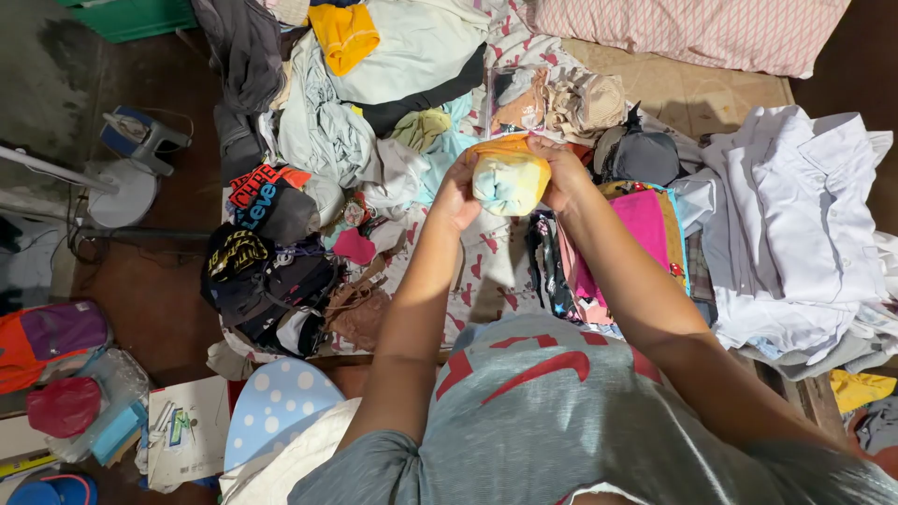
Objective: The person picks up several items of clothing from a bed, including a bra and a patterned garment, then moves to an ironing board to fold a floral-patterned cloth and a white pillowcase by hand.
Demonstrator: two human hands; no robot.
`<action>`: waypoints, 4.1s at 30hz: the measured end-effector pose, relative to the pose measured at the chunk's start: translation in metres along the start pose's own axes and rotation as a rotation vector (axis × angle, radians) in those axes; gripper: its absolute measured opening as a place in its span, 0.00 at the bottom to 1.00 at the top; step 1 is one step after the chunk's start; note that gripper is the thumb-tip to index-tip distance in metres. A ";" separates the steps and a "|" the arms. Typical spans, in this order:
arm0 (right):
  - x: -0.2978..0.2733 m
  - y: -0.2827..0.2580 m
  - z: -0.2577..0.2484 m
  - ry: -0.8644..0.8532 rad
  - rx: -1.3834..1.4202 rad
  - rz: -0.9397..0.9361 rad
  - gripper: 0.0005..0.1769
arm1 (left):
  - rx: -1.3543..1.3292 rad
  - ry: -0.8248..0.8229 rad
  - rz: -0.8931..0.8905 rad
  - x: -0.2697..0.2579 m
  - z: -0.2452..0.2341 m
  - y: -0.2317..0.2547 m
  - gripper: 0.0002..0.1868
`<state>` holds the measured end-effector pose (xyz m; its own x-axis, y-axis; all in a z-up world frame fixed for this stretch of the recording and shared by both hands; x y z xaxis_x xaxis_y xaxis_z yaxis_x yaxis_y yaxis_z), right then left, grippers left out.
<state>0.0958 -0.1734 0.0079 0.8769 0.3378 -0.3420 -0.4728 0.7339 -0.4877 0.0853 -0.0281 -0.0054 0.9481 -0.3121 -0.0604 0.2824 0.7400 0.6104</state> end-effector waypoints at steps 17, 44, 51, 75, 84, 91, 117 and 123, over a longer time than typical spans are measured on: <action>-0.031 -0.003 -0.016 0.112 -0.209 0.060 0.35 | 0.516 -0.077 0.025 -0.004 0.029 0.008 0.26; -0.002 0.002 -0.145 0.106 -0.724 -0.184 0.63 | 1.165 0.284 0.052 0.120 -0.038 -0.129 0.17; 0.083 -0.008 -0.220 0.334 -0.608 -0.158 0.43 | 0.808 0.519 0.010 0.132 -0.130 -0.177 0.25; 0.230 -0.041 -0.321 0.541 -1.623 0.006 0.29 | 1.615 0.625 0.366 0.195 -0.154 -0.174 0.17; 0.249 -0.206 -0.336 0.904 -1.413 -0.244 0.27 | 1.451 0.428 0.163 0.384 -0.162 -0.252 0.15; 0.263 -0.214 -0.375 1.015 -1.336 -0.062 0.35 | 1.414 0.393 -0.079 0.428 -0.140 -0.268 0.14; 0.280 -0.187 -0.305 0.604 -1.590 0.182 0.50 | 1.529 0.287 -0.142 0.404 -0.138 -0.252 0.20; 0.296 -0.157 -0.333 0.351 -1.809 0.176 0.75 | 1.019 0.264 -0.262 0.410 -0.175 -0.281 0.30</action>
<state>0.4005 -0.3849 -0.2844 0.8691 0.0345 -0.4934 -0.2575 -0.8201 -0.5111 0.4201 -0.2593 -0.3400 0.9118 -0.1606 -0.3779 0.3422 -0.2115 0.9155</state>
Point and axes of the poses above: each hand's wrist, its own x-axis towards the middle knuckle, its own z-axis out of the palm, y = z × x, the point moved 9 cm from there along x, towards the middle knuckle, and after that the axes turned 7 degrees about x, right-handed, at the moved point
